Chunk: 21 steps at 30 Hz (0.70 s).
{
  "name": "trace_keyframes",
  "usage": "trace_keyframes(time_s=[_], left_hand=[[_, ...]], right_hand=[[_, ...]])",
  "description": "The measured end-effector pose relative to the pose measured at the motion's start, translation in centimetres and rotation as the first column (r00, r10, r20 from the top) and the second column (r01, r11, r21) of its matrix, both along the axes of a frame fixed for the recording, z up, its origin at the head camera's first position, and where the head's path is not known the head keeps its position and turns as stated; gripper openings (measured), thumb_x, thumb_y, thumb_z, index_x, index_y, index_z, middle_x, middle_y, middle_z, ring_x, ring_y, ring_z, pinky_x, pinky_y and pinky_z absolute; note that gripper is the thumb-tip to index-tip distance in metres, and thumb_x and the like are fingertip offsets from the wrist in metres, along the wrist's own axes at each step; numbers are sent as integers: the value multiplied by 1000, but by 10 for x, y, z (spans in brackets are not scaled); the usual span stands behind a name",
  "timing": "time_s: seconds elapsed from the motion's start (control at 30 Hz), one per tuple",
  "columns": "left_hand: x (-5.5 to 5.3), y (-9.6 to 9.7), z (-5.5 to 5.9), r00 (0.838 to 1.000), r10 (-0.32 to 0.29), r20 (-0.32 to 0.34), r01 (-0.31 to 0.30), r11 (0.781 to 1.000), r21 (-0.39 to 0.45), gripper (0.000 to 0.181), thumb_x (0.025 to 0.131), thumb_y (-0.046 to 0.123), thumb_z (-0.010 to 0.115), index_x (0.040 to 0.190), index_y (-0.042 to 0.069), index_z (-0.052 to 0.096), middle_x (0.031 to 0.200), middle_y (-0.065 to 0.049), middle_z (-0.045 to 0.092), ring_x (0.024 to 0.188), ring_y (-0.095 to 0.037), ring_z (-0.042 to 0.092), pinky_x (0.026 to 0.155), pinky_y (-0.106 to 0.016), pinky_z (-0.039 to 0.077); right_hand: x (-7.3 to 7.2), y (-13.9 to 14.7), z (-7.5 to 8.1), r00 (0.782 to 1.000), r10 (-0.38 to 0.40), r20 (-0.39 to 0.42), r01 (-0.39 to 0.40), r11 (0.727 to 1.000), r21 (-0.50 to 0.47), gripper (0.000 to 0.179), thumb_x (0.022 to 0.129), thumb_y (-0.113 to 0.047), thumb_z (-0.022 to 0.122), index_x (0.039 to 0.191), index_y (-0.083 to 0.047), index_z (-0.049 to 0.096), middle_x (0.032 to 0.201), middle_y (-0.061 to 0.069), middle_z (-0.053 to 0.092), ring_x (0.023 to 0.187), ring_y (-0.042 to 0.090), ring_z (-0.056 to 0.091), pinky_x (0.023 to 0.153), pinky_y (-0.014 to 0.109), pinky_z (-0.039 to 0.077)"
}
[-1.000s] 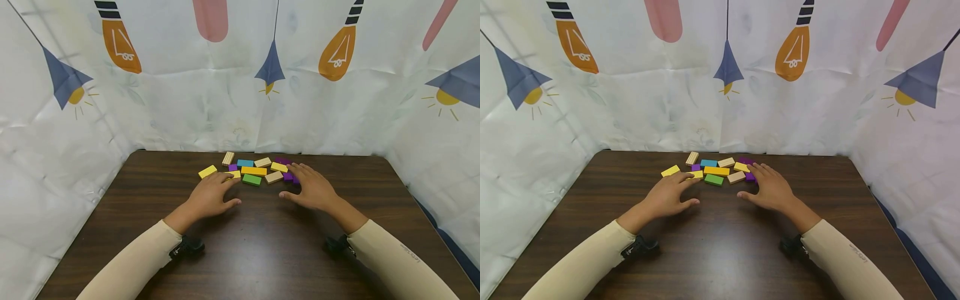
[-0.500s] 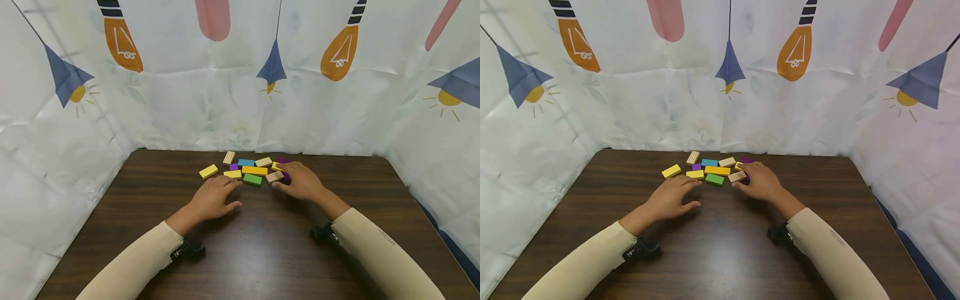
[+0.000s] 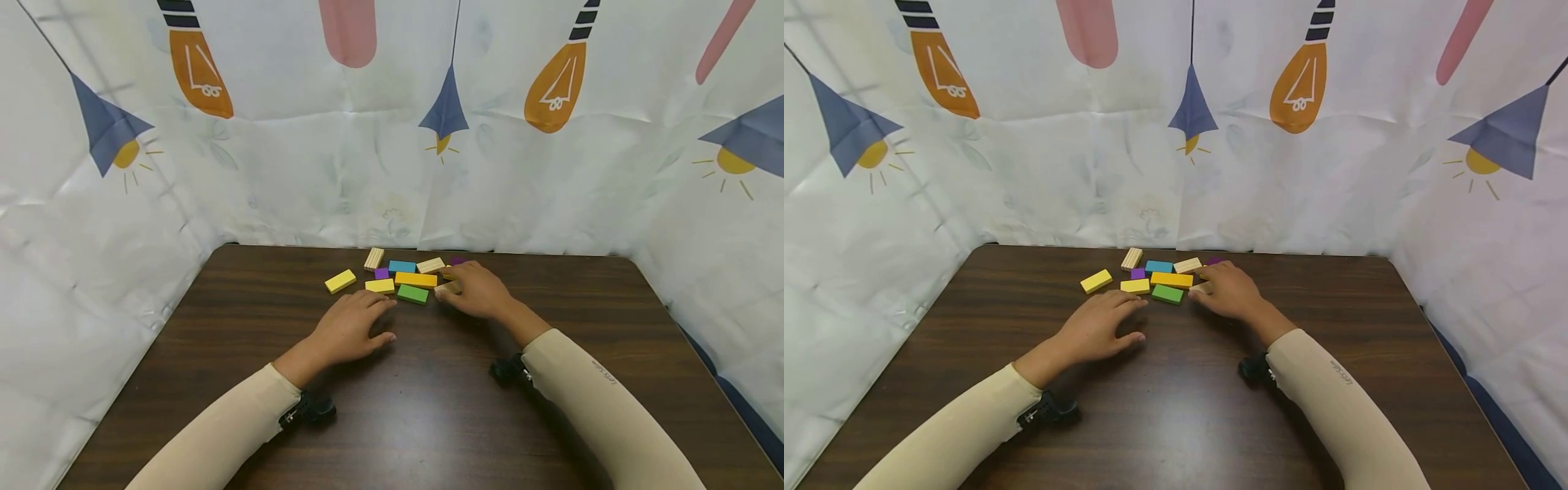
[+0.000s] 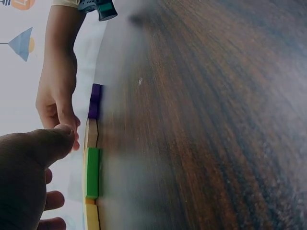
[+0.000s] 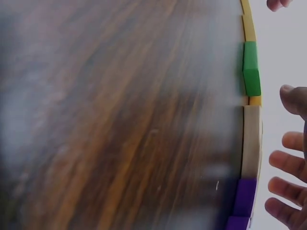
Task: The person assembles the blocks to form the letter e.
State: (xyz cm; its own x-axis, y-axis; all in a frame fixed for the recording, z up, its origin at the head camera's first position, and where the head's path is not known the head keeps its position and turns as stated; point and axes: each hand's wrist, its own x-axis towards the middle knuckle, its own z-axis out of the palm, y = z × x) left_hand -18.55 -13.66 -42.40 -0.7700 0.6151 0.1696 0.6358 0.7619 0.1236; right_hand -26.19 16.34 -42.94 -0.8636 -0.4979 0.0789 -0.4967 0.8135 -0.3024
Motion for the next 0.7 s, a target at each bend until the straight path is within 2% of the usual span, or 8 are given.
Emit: trace_keyframes(time_s=[0.4,0.7], left_hand=[[0,1,-1,1000,0,6,0,1000,2,61,94,51,71,143,15,60,139,-6,60,131,-28,53,107,-50,43],[-1,2,-2,1000,-6,8,6,1000,15,58,95,49,70,141,15,61,139,-6,60,131,-28,52,107,-50,43]], right_hand=[[-15,-16,-3,999,-22,46,22,1000,8,53,98,-47,67,140,-14,65,133,5,66,130,33,51,107,51,43],[-24,-22,-6,1000,-12,2,12,999,54,48,97,-46,70,134,-15,70,124,1,70,122,28,53,103,46,44]])
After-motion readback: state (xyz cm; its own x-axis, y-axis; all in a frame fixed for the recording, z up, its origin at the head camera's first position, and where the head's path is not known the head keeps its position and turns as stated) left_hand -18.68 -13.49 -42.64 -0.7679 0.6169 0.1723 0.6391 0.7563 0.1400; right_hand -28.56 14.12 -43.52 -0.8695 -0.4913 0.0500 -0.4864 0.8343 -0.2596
